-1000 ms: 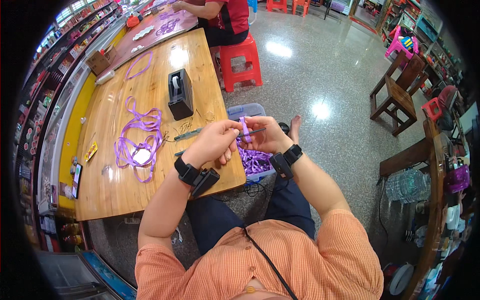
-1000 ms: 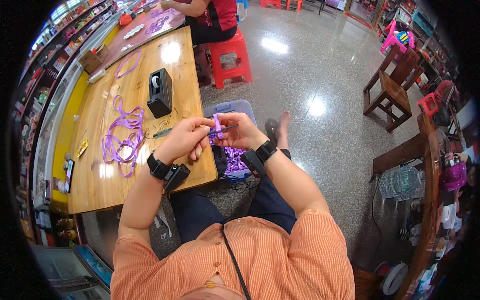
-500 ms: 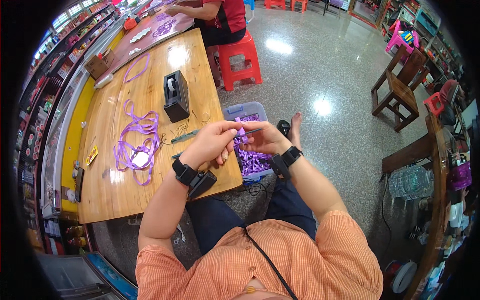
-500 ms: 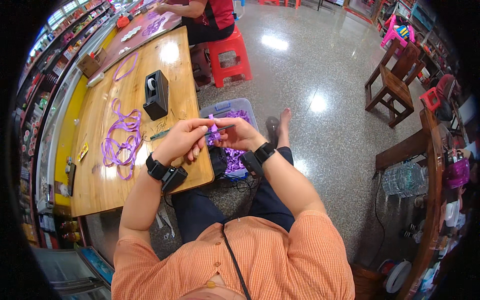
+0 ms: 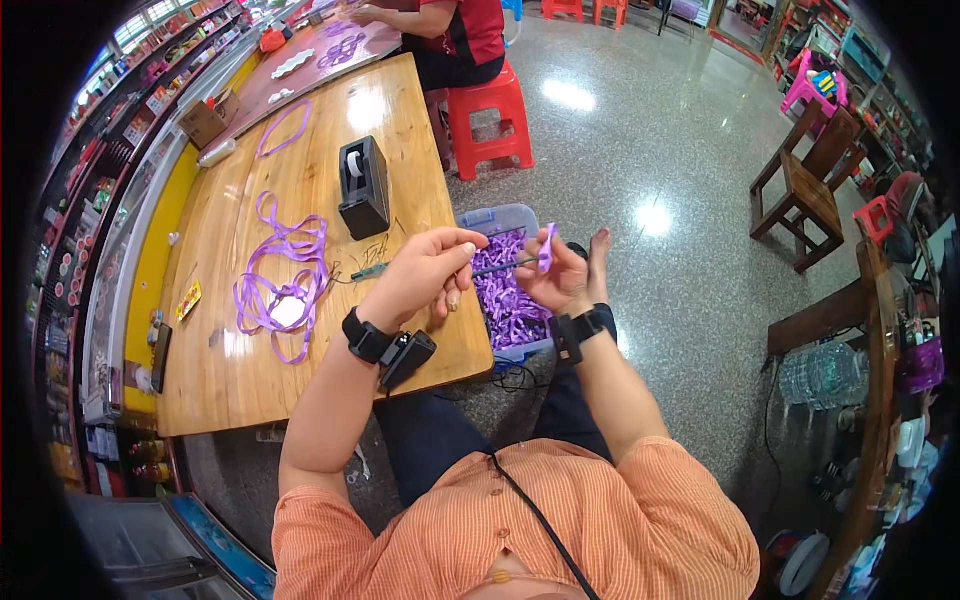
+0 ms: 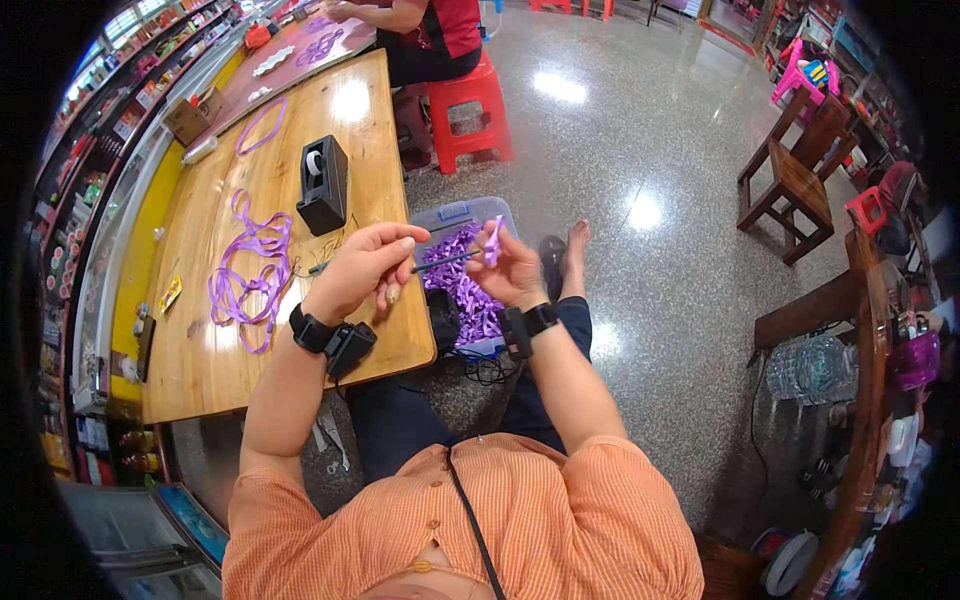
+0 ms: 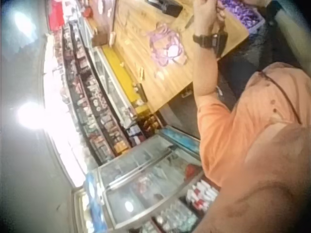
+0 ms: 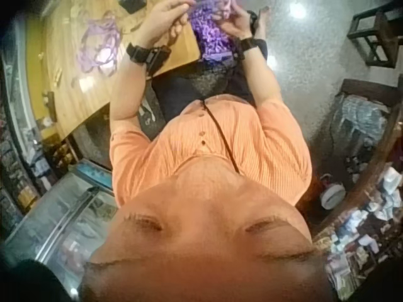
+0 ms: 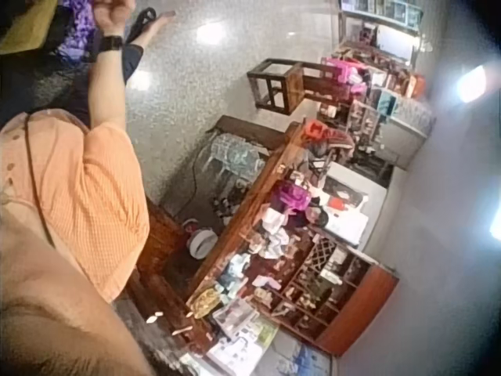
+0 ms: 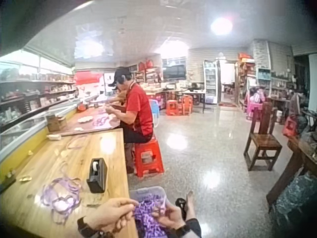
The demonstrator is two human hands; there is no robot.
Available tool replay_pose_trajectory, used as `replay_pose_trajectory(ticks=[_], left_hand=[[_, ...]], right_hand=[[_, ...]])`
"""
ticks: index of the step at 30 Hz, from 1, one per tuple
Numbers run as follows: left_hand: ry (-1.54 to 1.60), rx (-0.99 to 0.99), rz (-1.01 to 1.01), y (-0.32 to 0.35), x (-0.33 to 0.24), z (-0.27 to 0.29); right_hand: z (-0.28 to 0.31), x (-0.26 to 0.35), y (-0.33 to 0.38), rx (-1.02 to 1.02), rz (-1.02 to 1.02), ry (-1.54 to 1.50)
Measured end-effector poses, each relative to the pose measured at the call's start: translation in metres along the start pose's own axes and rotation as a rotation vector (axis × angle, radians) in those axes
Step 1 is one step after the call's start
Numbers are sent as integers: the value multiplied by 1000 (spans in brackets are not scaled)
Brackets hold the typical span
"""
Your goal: Bundling purple plastic strips using hands and a tape dispenser.
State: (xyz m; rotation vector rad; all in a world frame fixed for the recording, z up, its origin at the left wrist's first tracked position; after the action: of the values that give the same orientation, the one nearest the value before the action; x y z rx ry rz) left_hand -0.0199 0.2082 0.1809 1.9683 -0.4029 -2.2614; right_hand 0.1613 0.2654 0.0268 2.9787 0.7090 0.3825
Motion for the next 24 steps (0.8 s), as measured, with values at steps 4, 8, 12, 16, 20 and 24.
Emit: replay_pose_trajectory(ticks=[4,8,12,16,20,24], left_hand=[[-54,41,-71,-2,5,-1],[14,-17,-72,-4,7,-2],[-73,12,-145,8,5,2],[-276,-113,-195,20,-13,37],[-696,-483,-429,15,-11,128],[-892,-693,-501,-10,10,211]], right_hand=[[26,18,9,-291,86,586],[69,14,3,-575,53,1178],[58,36,16,-577,388,1276],[-12,51,50,-572,601,1057],[-69,36,88,-442,761,970],[-120,-38,107,-41,1003,1368]])
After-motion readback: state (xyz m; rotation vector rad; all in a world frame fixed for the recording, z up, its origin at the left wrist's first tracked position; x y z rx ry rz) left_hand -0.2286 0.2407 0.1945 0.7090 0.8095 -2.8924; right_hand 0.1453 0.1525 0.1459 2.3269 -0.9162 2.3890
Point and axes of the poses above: each hand's wrist, its own y-axis away from the middle knuckle, its own z-axis out of the back of the hand, x = y × z, the point moved 4 cm from there along -y, towards the middle knuckle, and after that the axes turned 15 degrees about -x, right-handed, at the moved point
